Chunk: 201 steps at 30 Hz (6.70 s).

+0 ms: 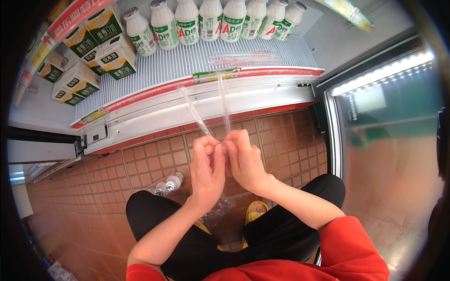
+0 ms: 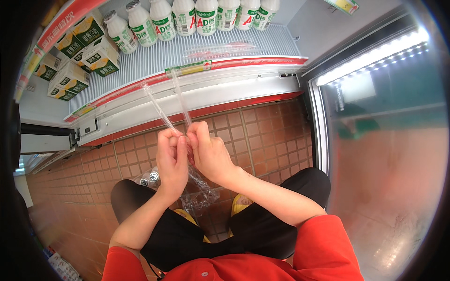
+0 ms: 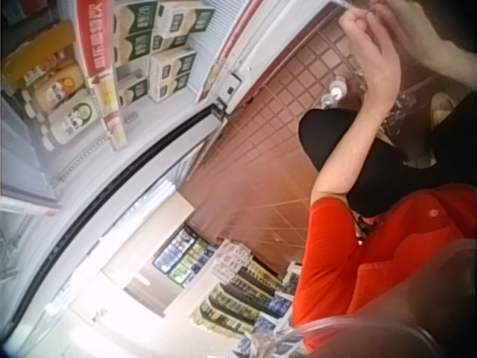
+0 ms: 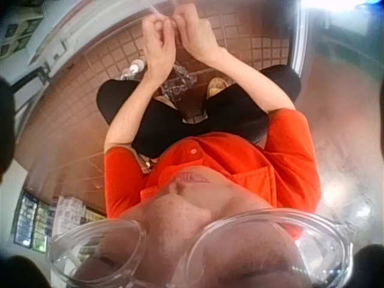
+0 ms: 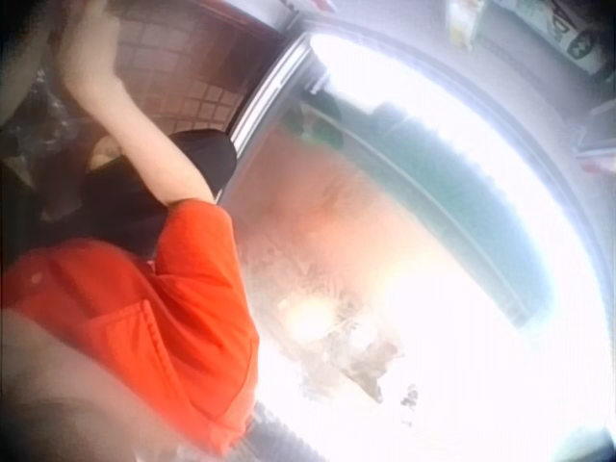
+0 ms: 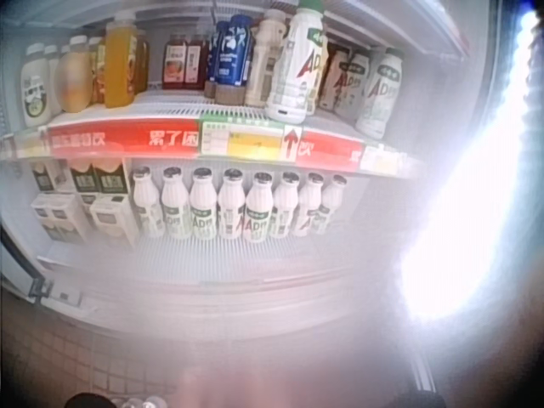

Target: The person crouches in front of an open refrigerator and places multiple white bottles into a clear plastic bag, then arranges them on the shelf. The person then walks to a nearby shelf, picks up several cartons, and places them into the refrigerator.

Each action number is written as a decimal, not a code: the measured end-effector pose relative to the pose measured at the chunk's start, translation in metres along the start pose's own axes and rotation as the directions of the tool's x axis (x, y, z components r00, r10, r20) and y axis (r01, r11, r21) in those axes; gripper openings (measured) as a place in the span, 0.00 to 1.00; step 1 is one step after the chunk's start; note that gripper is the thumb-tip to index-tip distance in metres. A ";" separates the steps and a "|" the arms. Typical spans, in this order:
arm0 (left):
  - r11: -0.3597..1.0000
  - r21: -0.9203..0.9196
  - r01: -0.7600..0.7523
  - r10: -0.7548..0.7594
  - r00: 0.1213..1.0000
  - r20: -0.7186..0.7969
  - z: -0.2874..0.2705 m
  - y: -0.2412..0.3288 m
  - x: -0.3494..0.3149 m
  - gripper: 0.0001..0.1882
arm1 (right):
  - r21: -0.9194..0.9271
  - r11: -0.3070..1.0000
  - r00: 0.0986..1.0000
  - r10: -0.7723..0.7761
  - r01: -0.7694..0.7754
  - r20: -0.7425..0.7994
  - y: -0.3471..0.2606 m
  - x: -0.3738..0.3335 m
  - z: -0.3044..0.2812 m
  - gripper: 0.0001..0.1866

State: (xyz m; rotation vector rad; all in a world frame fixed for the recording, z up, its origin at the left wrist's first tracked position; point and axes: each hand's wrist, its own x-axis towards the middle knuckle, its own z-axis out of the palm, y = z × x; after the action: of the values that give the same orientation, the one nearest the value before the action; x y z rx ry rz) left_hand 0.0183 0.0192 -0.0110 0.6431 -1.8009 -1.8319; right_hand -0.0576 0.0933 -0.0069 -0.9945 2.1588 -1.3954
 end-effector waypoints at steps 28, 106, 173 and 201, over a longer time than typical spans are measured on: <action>0.918 0.397 0.021 -0.298 0.698 0.651 -0.020 0.005 -0.019 0.11 | -0.779 0.317 0.808 -0.452 0.541 0.378 0.051 0.181 -0.135 0.05; 0.300 -0.785 0.542 -0.471 0.800 0.372 -0.057 -0.009 -0.012 0.31 | 0.689 0.321 0.741 0.470 -0.650 0.480 0.015 -0.007 -0.061 0.05; 0.269 -0.717 0.643 -0.324 0.761 0.561 -0.050 0.008 -0.001 0.37 | -0.034 0.915 0.864 -0.366 0.402 0.346 -0.050 0.064 -0.080 0.18; 0.305 -0.907 0.289 -0.336 0.924 0.181 -0.136 0.014 -0.013 0.45 | -0.653 0.594 0.795 -0.606 0.470 0.021 -0.108 0.214 0.049 0.26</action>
State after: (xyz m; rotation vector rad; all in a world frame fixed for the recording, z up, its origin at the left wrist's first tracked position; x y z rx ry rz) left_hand 0.1151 -0.0779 -0.0001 0.5440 -0.3009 -2.6412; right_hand -0.1325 -0.1227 0.0816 -1.9917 2.6995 -0.9907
